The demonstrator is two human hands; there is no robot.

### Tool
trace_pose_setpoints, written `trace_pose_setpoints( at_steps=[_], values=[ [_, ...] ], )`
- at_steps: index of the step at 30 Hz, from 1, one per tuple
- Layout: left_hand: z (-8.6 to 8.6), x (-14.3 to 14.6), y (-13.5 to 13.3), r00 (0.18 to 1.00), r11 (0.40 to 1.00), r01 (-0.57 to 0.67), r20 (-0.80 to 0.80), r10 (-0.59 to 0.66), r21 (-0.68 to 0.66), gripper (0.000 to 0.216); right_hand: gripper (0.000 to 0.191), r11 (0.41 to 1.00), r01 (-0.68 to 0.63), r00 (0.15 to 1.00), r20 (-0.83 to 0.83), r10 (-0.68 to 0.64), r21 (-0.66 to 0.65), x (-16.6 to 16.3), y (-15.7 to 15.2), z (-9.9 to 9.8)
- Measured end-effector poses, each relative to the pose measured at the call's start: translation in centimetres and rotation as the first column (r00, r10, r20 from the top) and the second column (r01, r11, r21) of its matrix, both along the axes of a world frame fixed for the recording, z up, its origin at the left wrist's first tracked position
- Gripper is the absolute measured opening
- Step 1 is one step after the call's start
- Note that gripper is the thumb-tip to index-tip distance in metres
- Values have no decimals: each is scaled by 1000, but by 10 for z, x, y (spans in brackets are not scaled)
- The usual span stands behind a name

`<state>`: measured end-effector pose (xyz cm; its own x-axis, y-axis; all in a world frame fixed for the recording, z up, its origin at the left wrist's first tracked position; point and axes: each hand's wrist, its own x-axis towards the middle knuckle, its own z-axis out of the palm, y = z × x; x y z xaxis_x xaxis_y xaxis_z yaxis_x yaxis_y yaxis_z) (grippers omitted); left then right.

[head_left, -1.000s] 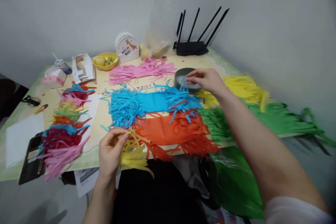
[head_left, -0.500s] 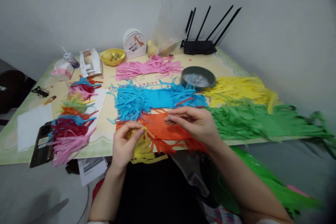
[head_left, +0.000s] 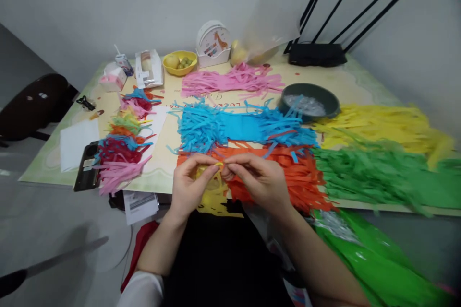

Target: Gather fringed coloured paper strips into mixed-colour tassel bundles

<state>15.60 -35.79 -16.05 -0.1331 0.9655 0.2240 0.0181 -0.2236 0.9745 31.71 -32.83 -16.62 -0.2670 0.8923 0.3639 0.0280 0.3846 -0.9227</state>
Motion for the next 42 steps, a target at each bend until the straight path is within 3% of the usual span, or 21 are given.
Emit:
trace_pose_setpoints(
  at_steps=[8, 14, 21, 24, 27, 30, 37, 42],
  values=[
    [7, -7, -8, 948, 992, -53, -307, 86, 114, 9, 15, 994, -56, 997, 53, 61, -90, -5, -3, 2],
    [10, -12, -7, 923, 998, -4, -383, 29, 68, 9, 11, 999, -4, 992, 129, 11, -52, -6, 0, 2],
    [2, -11, -6, 896, 993, -19, -438, 67, 114, 9, 7, 999, -37, 969, 245, 27, 38, -7, 2, 3],
    [-4, -10, -6, 905, 993, -49, -416, 91, 110, 8, 9, 1000, -23, 961, 275, 18, 15, -9, 1, -1],
    [-10, -8, -6, 952, 995, -93, -290, 101, 40, 9, 12, 999, -25, 964, 265, 35, -43, -10, 1, -4],
    [-16, -9, -6, 982, 998, -49, -184, 43, -26, 13, 13, 997, -37, 964, 260, 55, -75, -9, 2, -5],
    [-19, -8, -12, 957, 991, -131, -258, 130, 14, 11, 12, 995, -86, 942, 320, 100, -57, -7, 4, -1],
    [-15, -8, -12, 977, 999, -39, -211, 33, -23, 26, 11, 999, -45, 934, 353, 51, -25, -4, 4, 1]
  ],
)
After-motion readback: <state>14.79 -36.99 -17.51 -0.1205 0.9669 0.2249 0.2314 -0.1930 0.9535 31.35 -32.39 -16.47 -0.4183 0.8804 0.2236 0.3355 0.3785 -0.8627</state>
